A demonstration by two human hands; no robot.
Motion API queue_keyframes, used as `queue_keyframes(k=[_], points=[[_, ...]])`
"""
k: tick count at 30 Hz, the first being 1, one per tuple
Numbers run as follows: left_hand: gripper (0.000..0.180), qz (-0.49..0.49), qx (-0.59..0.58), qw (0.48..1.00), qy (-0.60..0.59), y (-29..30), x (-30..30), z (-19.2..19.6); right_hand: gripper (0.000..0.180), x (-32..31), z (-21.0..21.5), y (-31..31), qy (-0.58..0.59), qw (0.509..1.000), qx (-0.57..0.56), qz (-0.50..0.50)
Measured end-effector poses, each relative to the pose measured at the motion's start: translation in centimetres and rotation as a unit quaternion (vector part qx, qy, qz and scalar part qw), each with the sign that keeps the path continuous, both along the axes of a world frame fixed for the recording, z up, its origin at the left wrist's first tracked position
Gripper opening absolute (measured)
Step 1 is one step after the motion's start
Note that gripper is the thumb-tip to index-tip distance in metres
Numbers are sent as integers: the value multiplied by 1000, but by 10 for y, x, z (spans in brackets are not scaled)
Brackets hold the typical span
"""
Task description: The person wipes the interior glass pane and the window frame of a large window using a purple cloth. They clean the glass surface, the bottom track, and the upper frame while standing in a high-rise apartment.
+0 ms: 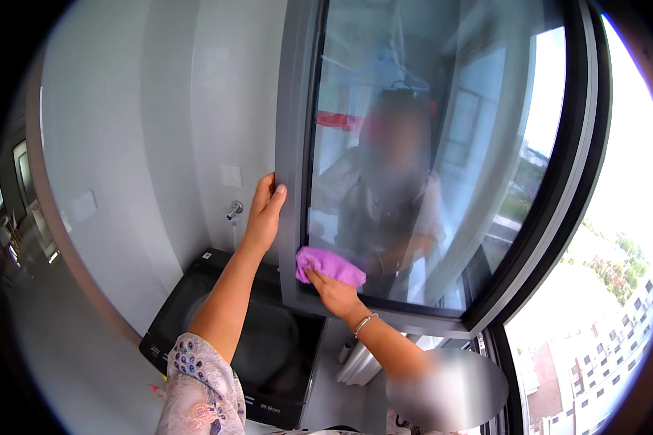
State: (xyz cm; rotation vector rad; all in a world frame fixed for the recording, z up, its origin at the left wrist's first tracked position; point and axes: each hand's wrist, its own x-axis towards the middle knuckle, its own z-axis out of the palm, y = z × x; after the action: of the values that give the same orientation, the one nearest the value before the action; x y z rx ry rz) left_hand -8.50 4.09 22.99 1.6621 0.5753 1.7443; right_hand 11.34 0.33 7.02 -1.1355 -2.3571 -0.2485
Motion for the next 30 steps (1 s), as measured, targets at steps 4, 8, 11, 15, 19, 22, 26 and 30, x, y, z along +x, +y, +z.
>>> queue_keyframes(k=[4,8,11,15,19,22,26,30], points=[[47,25,-11,1000,5,6,3,-7,43,4,-50,-15,-83,996,-28,-10],[51,106,-10,994,11,3,20,-5,44,21,-58,-7,-71,997,-25,11],[54,107,-2,994,-9,0,18,-4,43,65,-43,-26,-106,994,28,6],[55,129,-2,991,26,9,14,-10,43,160,-24,-71,-149,981,-79,-96],[66,190,46,981,14,15,33,-19,45,254,-28,-94,-60,974,147,-165],[70,246,34,967,51,9,39,-25,57,256,16,-97,66,947,232,-211],[66,301,38,951,66,11,40,-32,67,257,104,-94,98,894,372,-230],[65,279,42,957,66,5,32,-28,71,260,158,-98,104,890,380,-231]])
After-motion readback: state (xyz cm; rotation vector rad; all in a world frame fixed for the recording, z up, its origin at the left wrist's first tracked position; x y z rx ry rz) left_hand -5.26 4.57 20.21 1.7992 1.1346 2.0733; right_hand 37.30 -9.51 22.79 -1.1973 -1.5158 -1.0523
